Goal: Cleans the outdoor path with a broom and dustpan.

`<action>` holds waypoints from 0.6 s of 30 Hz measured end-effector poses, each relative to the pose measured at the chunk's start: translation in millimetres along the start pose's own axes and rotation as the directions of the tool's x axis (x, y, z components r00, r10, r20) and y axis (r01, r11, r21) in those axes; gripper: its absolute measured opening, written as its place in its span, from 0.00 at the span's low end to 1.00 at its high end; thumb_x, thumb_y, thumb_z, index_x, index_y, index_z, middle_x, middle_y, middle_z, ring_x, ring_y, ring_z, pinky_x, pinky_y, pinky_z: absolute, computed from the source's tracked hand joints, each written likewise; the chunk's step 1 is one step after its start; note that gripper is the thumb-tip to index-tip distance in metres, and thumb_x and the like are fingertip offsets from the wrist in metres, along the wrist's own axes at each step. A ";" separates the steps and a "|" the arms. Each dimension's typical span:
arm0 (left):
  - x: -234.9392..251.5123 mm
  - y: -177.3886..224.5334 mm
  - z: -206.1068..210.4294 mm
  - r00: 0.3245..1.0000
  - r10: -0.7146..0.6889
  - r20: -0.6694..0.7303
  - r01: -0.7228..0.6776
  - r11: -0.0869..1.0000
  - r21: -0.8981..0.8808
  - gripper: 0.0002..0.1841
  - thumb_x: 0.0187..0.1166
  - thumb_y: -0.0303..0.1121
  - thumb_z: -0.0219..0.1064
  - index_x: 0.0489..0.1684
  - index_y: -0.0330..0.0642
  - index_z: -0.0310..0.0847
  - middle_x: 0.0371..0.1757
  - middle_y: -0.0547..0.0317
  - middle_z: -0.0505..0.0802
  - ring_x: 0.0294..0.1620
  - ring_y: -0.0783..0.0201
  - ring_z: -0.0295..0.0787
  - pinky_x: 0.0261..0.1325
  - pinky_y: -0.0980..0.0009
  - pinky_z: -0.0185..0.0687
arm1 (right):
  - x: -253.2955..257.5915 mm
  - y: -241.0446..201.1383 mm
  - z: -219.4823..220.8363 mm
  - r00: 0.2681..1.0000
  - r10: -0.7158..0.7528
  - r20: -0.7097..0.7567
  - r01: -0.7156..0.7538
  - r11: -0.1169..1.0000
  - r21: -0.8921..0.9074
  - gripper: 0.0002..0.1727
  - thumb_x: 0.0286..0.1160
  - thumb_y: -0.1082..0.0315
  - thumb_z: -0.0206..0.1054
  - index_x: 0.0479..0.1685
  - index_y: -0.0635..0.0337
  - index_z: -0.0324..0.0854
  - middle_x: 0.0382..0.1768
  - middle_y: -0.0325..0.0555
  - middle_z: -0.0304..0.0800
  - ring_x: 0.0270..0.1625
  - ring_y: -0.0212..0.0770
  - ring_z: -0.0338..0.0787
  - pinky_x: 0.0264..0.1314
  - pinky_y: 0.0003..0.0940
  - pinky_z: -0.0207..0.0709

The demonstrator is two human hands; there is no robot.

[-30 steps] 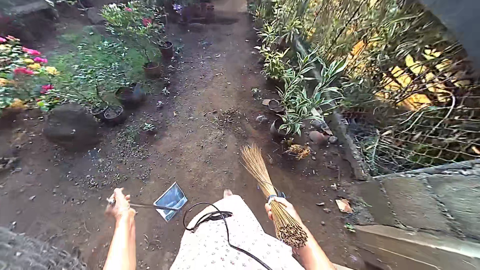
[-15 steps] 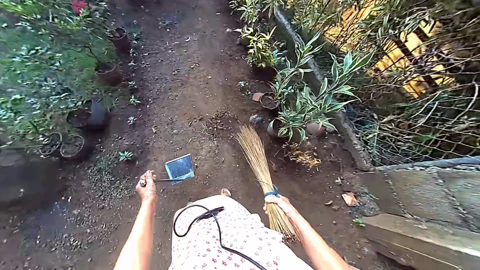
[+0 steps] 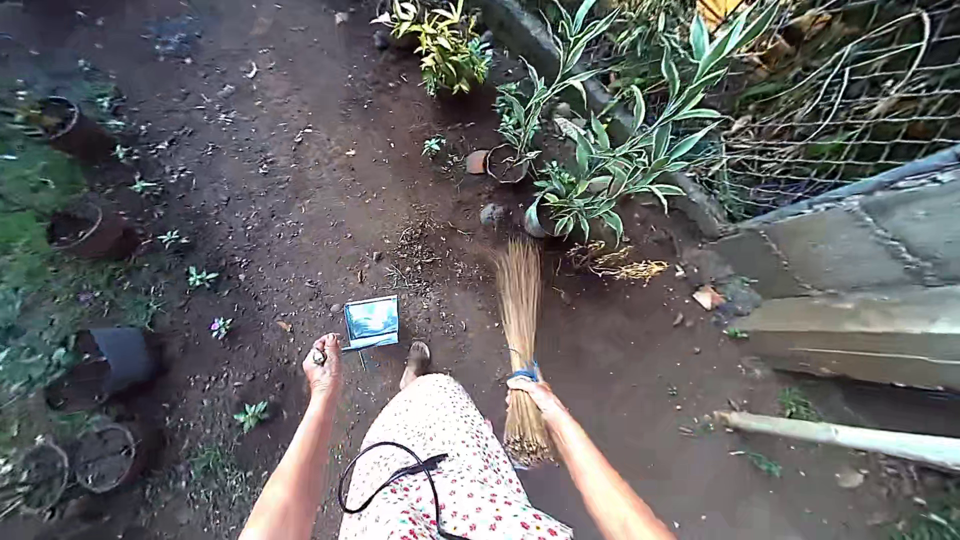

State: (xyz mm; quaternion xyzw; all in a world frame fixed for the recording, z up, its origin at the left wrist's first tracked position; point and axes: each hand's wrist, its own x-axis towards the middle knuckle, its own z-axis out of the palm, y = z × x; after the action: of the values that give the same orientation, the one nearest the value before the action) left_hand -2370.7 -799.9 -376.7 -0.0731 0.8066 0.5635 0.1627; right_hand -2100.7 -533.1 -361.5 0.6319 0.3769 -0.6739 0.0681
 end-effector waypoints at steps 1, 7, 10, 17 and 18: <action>14.9 0.5 4.2 0.999 0.008 0.033 -0.009 0.999 0.034 0.16 0.91 0.29 0.53 0.56 0.18 0.78 0.39 0.51 0.86 0.36 0.76 0.79 0.45 0.77 0.78 | 11.8 3.2 16.0 0.998 0.044 0.035 -0.044 0.999 -0.004 0.50 0.72 0.77 0.66 0.93 0.55 0.37 0.43 0.55 0.82 0.32 0.44 0.86 0.35 0.41 0.85; 108.4 -16.1 29.0 0.987 0.032 0.159 -0.065 0.976 0.206 0.16 0.88 0.27 0.56 0.53 0.16 0.81 0.41 0.37 0.89 0.41 0.62 0.83 0.55 0.66 0.77 | 14.5 2.5 55.1 0.940 0.250 0.233 -0.236 0.968 -0.084 0.43 0.67 0.78 0.62 0.85 0.56 0.46 0.26 0.48 0.81 0.23 0.43 0.87 0.27 0.39 0.85; 141.2 -22.4 34.5 0.977 -0.027 0.211 -0.027 0.969 0.246 0.16 0.90 0.28 0.57 0.59 0.18 0.80 0.49 0.31 0.90 0.49 0.54 0.86 0.61 0.59 0.78 | -22.2 -12.0 48.2 0.969 0.219 0.113 -0.209 0.974 -0.089 0.53 0.63 0.77 0.66 0.92 0.53 0.37 0.29 0.51 0.83 0.24 0.45 0.88 0.26 0.42 0.86; 211.0 -27.2 26.1 0.942 0.043 0.333 -0.144 0.948 0.284 0.16 0.89 0.26 0.57 0.57 0.16 0.81 0.50 0.26 0.90 0.52 0.46 0.88 0.65 0.53 0.77 | -39.0 -39.6 68.3 0.990 -0.063 -0.123 0.019 0.942 -0.334 0.67 0.45 0.78 0.76 0.96 0.53 0.38 0.61 0.66 0.81 0.43 0.51 0.90 0.43 0.49 0.87; 216.0 -24.3 23.1 0.925 0.034 0.377 -0.151 0.947 0.284 0.15 0.89 0.26 0.57 0.57 0.16 0.81 0.51 0.26 0.90 0.55 0.44 0.88 0.68 0.52 0.76 | -20.3 -52.6 76.1 0.990 -0.065 -0.122 0.012 0.921 -0.389 0.67 0.47 0.80 0.77 0.97 0.52 0.36 0.69 0.71 0.76 0.54 0.57 0.89 0.53 0.54 0.85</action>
State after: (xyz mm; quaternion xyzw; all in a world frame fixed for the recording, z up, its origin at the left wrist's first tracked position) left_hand -2561.5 -772.8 -479.9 0.0985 0.8423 0.4415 0.2930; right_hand -2187.6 -549.0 -327.3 0.6419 0.5184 -0.5439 0.1530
